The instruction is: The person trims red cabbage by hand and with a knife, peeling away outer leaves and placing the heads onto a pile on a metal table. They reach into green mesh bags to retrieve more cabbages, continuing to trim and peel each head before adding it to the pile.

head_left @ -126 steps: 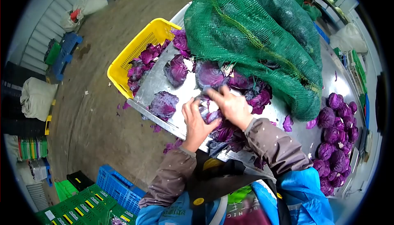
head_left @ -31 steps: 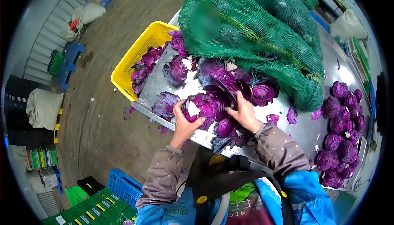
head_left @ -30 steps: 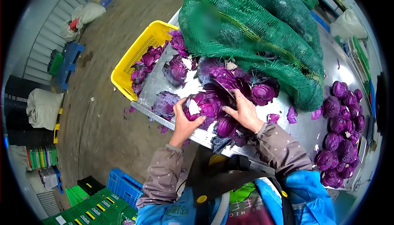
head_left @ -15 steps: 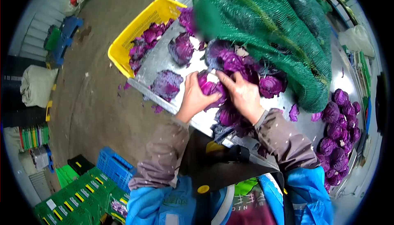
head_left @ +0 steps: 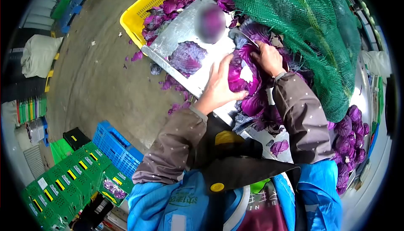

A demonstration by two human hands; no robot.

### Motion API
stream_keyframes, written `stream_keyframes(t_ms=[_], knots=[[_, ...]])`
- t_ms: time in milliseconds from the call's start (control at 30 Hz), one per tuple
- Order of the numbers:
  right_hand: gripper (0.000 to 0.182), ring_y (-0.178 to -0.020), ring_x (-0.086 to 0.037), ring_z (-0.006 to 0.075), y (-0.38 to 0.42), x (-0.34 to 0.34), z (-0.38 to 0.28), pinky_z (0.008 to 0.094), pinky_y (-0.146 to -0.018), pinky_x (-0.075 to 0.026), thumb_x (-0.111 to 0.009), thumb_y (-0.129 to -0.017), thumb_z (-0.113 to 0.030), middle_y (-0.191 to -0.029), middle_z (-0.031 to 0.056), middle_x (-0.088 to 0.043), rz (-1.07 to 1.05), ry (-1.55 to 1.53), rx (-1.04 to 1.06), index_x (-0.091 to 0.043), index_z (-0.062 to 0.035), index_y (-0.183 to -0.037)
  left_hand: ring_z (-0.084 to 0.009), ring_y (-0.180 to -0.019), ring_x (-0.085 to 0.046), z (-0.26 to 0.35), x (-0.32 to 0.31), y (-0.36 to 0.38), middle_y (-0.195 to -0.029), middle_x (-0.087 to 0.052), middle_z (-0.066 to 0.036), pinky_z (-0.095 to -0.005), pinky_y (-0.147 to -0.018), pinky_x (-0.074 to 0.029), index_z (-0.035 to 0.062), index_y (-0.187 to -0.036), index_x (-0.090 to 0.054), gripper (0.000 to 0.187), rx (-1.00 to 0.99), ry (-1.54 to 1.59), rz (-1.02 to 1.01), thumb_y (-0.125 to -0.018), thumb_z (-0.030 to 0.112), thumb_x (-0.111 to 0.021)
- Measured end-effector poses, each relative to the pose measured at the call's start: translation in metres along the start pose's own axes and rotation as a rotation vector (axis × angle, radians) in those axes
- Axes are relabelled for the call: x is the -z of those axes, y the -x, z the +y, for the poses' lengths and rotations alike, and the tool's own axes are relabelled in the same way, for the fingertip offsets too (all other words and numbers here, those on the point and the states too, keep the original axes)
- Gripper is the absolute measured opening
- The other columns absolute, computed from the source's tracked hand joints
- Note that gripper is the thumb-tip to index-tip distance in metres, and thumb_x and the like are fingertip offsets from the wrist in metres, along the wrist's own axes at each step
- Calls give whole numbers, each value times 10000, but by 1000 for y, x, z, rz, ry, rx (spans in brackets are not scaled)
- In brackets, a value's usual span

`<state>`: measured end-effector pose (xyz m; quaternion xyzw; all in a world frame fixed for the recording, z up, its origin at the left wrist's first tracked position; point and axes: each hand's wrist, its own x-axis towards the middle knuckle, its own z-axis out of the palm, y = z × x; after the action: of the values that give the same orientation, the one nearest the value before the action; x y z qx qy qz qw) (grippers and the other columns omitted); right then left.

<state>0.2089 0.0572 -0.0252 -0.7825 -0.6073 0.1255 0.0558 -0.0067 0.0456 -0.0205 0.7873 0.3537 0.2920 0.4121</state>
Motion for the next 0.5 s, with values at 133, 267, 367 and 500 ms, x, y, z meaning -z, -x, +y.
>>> stream_keyframes(t_ms=[133,267,367,500], knots=[[435,-914,-616,349,15,40,-21,437,-749,-492,-685,-782,-285,-932,165,-653,121,-116,85,-555,-86,-1146,-361,-1197,-395,-5,10,5,-1261,-369,-203,-423,-1016,-349,56,-1374,-275,1010,144,111,70,-574,317,-834],[492,-762,-631,388,51,46,-30,476,-669,-488,-687,-754,-428,-830,219,-636,168,-406,190,-568,-54,-1052,-346,-1178,-400,-7,5,13,-1242,-371,-178,-428,-1011,-350,94,-1356,-342,952,96,44,142,-570,312,-833],[375,-770,-626,399,69,24,-27,464,-691,-479,-614,-821,-368,-754,240,-623,9,-540,-65,-636,-35,-993,-349,-1196,-377,-5,-1,18,-1254,-357,-177,-432,-1019,-328,84,-1340,-375,928,67,36,190,-563,304,-833],[293,-783,-620,406,76,6,-11,454,-711,-476,-596,-817,-272,-771,256,-620,-12,-554,-103,-657,-4,-919,-368,-1222,-346,3,-7,23,-1298,-315,-198,-454,-1025,-308,83,-1339,-370,953,-13,-49,169,-551,344,-838]])
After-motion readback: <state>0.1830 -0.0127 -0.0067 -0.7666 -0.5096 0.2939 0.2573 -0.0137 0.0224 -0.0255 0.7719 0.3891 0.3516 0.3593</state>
